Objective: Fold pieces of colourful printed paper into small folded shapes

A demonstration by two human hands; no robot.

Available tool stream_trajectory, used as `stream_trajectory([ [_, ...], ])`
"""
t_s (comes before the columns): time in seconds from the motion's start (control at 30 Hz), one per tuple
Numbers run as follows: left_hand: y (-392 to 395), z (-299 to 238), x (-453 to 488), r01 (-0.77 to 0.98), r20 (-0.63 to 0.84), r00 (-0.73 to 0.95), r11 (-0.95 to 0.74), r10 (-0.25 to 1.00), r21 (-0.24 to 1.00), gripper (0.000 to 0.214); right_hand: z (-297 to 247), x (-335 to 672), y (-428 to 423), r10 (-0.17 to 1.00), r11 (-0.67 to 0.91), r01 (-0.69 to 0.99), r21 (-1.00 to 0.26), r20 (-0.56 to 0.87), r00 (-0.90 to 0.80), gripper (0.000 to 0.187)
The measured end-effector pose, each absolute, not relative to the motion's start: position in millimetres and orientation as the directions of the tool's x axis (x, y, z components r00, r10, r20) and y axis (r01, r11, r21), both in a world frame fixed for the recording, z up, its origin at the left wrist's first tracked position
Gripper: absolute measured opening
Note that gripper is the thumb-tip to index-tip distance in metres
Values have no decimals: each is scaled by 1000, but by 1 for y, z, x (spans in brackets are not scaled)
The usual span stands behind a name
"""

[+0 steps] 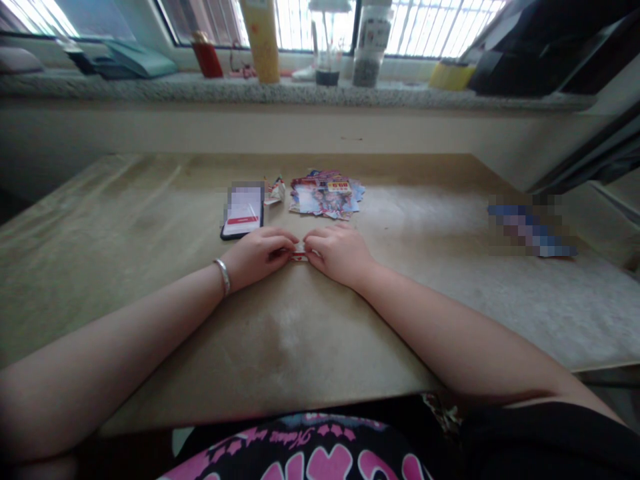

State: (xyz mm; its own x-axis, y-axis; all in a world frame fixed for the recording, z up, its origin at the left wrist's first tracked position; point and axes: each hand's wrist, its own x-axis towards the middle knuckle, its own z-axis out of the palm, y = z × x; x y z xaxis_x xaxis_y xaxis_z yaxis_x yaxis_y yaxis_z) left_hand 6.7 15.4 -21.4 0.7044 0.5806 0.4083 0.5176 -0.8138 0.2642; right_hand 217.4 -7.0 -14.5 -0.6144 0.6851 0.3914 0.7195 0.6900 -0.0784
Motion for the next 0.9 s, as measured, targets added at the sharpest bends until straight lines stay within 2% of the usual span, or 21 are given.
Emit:
stream_trajectory([
  [0.23, 9, -13, 6, 486, 375, 781, -863, 500, 138, 18, -14, 222, 0, 589, 771, 637, 7, 372, -717, 21],
  [0.5, 10, -9, 4, 477, 321, 827, -878, 462, 36, 20, -11, 224, -4, 543, 811, 584, 16, 351, -763, 20],
  [0.77, 7, -8, 3, 487, 310, 814, -868, 491, 94, 18, -7, 223, -7, 568, 781, 620, 75, 329, -755, 24],
  [0.9, 6, -7, 4, 507, 302, 805, -857, 510, 96, 20, -10, 220, -9, 618, 740, 672, 32, 362, -698, 21],
])
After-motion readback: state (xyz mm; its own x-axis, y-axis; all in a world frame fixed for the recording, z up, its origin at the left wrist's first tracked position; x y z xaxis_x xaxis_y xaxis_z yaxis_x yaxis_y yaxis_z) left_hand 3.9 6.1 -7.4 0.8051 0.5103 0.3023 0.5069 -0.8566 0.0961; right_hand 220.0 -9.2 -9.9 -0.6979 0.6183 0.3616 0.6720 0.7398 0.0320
